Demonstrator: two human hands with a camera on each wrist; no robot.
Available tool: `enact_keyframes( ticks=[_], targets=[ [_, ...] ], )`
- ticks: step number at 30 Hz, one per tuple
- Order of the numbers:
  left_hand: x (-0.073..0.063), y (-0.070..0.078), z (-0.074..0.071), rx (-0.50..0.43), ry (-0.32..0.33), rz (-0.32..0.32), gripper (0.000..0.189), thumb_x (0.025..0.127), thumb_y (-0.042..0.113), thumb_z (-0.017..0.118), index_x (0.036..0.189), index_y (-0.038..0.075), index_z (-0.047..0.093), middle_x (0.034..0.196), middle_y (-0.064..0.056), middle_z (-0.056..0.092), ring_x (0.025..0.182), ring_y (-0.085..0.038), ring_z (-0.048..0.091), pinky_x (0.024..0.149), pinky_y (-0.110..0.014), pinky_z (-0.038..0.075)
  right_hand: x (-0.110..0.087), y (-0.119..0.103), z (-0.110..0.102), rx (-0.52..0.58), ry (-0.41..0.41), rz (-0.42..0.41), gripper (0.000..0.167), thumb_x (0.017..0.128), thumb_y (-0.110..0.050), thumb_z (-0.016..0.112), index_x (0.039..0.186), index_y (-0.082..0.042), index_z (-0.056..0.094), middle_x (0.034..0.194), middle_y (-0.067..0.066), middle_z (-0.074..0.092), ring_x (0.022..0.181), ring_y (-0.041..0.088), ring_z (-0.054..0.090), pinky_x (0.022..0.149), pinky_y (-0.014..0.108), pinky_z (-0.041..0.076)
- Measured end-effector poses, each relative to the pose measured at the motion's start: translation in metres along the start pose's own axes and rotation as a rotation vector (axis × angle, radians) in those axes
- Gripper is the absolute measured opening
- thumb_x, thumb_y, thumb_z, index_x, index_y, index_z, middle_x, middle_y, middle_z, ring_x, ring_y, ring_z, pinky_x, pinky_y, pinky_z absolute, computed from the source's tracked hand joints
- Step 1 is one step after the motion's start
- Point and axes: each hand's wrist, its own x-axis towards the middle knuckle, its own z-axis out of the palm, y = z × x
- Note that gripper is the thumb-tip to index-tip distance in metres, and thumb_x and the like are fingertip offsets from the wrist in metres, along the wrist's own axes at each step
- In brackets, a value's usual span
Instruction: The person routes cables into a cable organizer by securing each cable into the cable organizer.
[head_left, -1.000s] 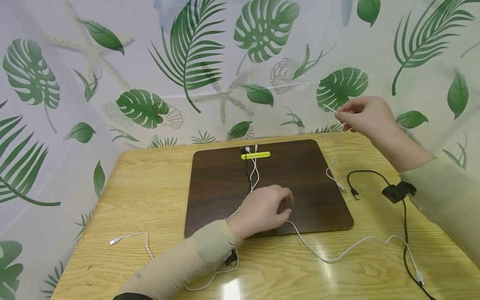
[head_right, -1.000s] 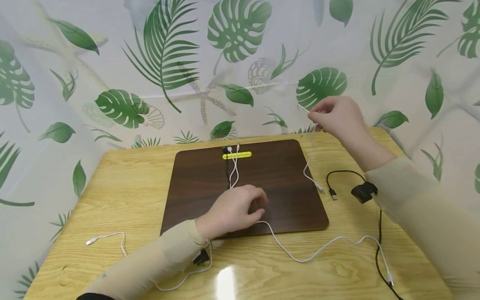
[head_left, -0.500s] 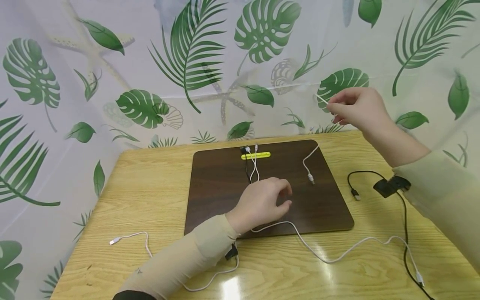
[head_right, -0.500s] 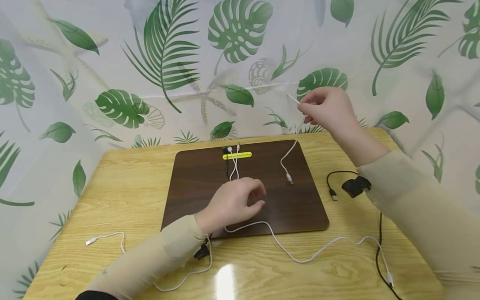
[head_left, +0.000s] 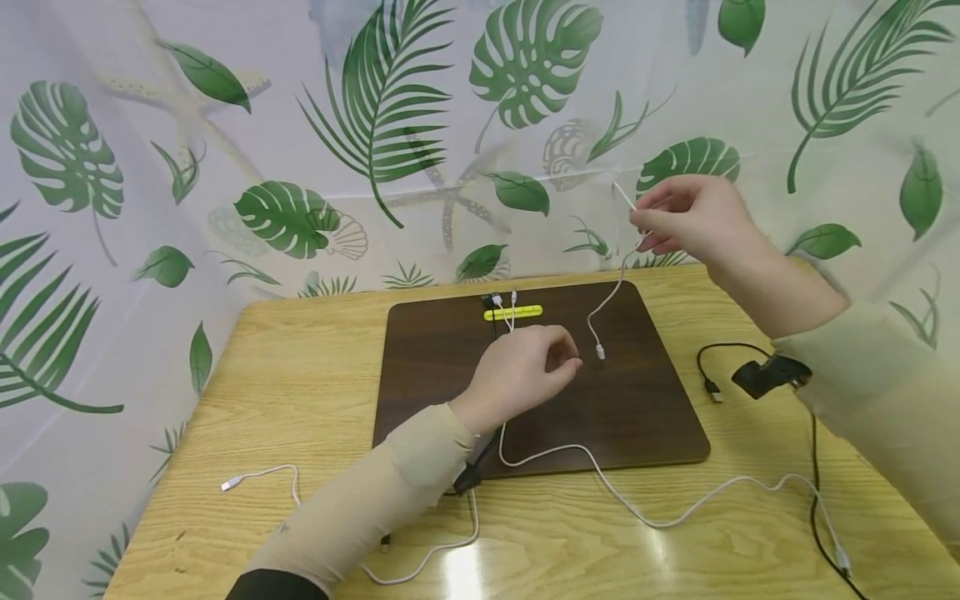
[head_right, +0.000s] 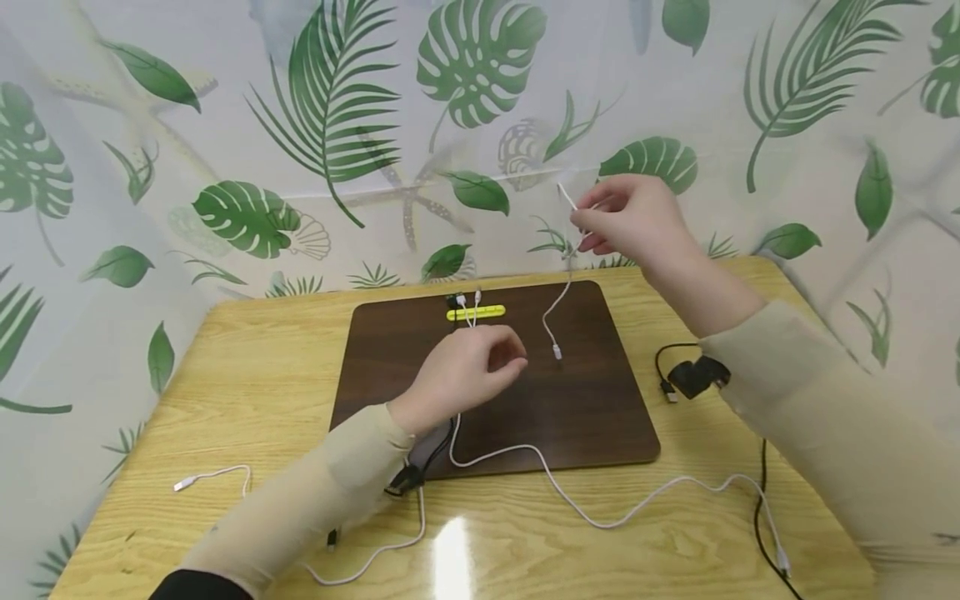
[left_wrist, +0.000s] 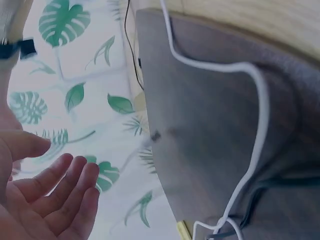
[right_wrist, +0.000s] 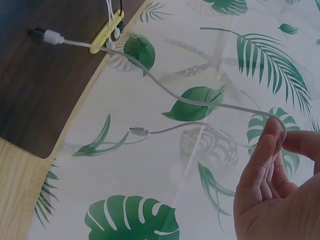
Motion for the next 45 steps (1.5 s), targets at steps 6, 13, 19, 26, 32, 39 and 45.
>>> enact_keyframes(
  ticks=[6,13,19,26,32,39,45],
  targets=[
    [0.014,-0.013,-0.002,-0.152,-0.008,-0.120,0.019,0.105,0.027,0.066,0.107,0.013,0.079,0.094,0.000,0.077,0.081,-0.011,0.067,0.072,-0.023,0.050,-0.004,-0.001,0.006,0.004,-0.027,-0.003,0.018,0.100,-0.015,0.072,0.111,0.000,0.067,0.076,-0.016,0.069,0.062,0.005,0.072,0.064,0.022,0.061],
    [0.023,-0.029,0.000,-0.304,-0.030,-0.241,0.031,0.110,0.030,0.058,0.099,0.009,0.079,0.087,-0.007,0.079,0.080,-0.019,0.075,0.064,-0.023,0.043,-0.013,-0.007,0.016,0.008,-0.061,-0.034,0.020,0.100,-0.014,0.073,0.112,0.000,0.065,0.076,-0.015,0.070,0.064,0.006,0.074,0.066,0.024,0.062],
    [0.026,-0.032,0.003,-0.331,-0.024,-0.294,0.041,0.111,0.034,0.052,0.099,0.009,0.082,0.086,-0.005,0.080,0.084,-0.025,0.078,0.071,-0.025,0.048,-0.021,-0.015,0.024,0.002,-0.093,-0.058,0.020,0.099,-0.011,0.072,0.111,0.003,0.065,0.076,-0.013,0.071,0.064,0.007,0.074,0.065,0.024,0.062],
    [0.031,-0.038,0.009,-0.377,-0.027,-0.357,0.052,0.112,0.040,0.048,0.095,0.005,0.082,0.082,-0.008,0.080,0.082,-0.031,0.079,0.076,-0.031,0.054,-0.030,-0.019,0.031,0.009,-0.114,-0.082,0.017,0.098,-0.008,0.073,0.109,0.002,0.066,0.075,-0.008,0.072,0.066,0.010,0.074,0.065,0.025,0.062],
    [0.032,-0.041,0.012,-0.432,-0.060,-0.373,0.059,0.112,0.043,0.046,0.084,0.005,0.081,0.081,-0.012,0.081,0.079,-0.033,0.080,0.074,-0.029,0.059,-0.036,-0.020,0.038,0.027,-0.144,-0.114,0.014,0.097,-0.004,0.073,0.107,0.003,0.066,0.076,-0.006,0.071,0.067,0.010,0.074,0.064,0.027,0.062],
    [0.032,-0.040,0.015,-0.514,-0.043,-0.400,0.063,0.111,0.048,0.045,0.086,0.002,0.080,0.081,-0.014,0.080,0.077,-0.033,0.080,0.081,-0.044,0.064,-0.042,-0.022,0.045,0.052,-0.225,-0.163,0.013,0.098,-0.004,0.072,0.105,0.004,0.064,0.077,-0.011,0.071,0.068,0.008,0.074,0.065,0.027,0.063],
    [0.034,-0.040,0.013,-0.523,-0.047,-0.394,0.057,0.110,0.045,0.051,0.089,0.000,0.080,0.081,-0.014,0.080,0.068,-0.025,0.076,0.082,-0.049,0.064,-0.050,-0.021,0.050,0.028,-0.273,-0.249,0.013,0.096,0.001,0.072,0.104,0.008,0.064,0.078,-0.004,0.070,0.066,0.009,0.074,0.065,0.028,0.063]
  ],
)
